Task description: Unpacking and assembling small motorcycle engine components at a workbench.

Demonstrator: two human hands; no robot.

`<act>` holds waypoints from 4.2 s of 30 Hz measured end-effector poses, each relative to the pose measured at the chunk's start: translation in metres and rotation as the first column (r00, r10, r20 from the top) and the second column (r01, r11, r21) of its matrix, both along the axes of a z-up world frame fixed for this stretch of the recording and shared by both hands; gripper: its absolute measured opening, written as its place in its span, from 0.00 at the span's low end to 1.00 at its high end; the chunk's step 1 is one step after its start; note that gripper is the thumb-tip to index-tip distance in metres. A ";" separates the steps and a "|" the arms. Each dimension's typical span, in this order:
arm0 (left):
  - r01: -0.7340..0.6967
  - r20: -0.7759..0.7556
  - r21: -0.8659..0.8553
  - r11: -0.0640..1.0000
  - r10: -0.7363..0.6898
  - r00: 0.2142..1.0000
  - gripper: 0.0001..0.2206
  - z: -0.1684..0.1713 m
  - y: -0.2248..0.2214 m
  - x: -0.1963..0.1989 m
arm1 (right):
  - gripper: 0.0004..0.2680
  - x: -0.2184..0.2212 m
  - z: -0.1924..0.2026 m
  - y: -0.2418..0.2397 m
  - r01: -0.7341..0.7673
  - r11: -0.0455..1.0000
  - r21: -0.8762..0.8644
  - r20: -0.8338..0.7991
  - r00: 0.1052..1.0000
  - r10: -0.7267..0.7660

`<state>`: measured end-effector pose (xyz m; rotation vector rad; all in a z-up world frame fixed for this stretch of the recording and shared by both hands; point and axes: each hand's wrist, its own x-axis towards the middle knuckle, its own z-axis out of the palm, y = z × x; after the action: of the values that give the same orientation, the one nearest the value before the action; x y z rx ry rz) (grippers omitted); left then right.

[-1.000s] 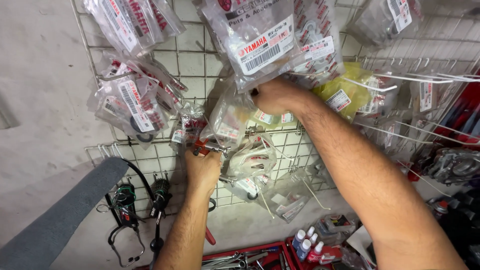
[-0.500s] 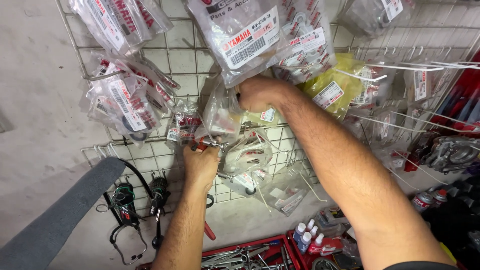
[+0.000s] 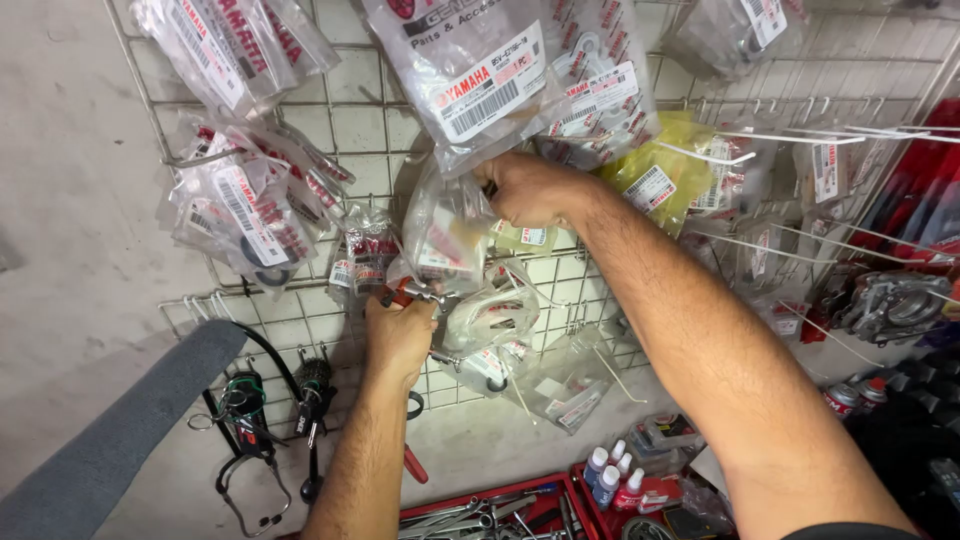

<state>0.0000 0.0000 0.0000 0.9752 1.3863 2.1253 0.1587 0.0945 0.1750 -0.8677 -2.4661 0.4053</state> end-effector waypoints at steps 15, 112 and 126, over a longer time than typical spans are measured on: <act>0.112 -0.055 0.051 0.992 -0.109 0.993 0.10 0.000 0.007 0.013 | 0.10 0.014 0.021 -0.045 0.193 0.958 0.212 0.149 0.962 -0.227; 0.271 0.665 -0.291 0.917 -0.010 0.747 0.06 -0.368 -0.699 -0.014 | 0.20 -0.038 -0.579 -0.583 -0.084 -0.283 -0.956 -0.126 0.983 0.132; -0.773 0.828 -0.377 0.510 0.559 -0.035 0.14 -0.476 -0.838 0.078 | 0.12 -0.324 -0.965 -0.557 0.261 -0.542 -0.799 0.241 0.964 0.108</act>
<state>0.0785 -0.8380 -0.4762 -1.2087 1.0159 2.7070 -0.1652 -0.4621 -0.7899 -1.6998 -1.0966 3.0259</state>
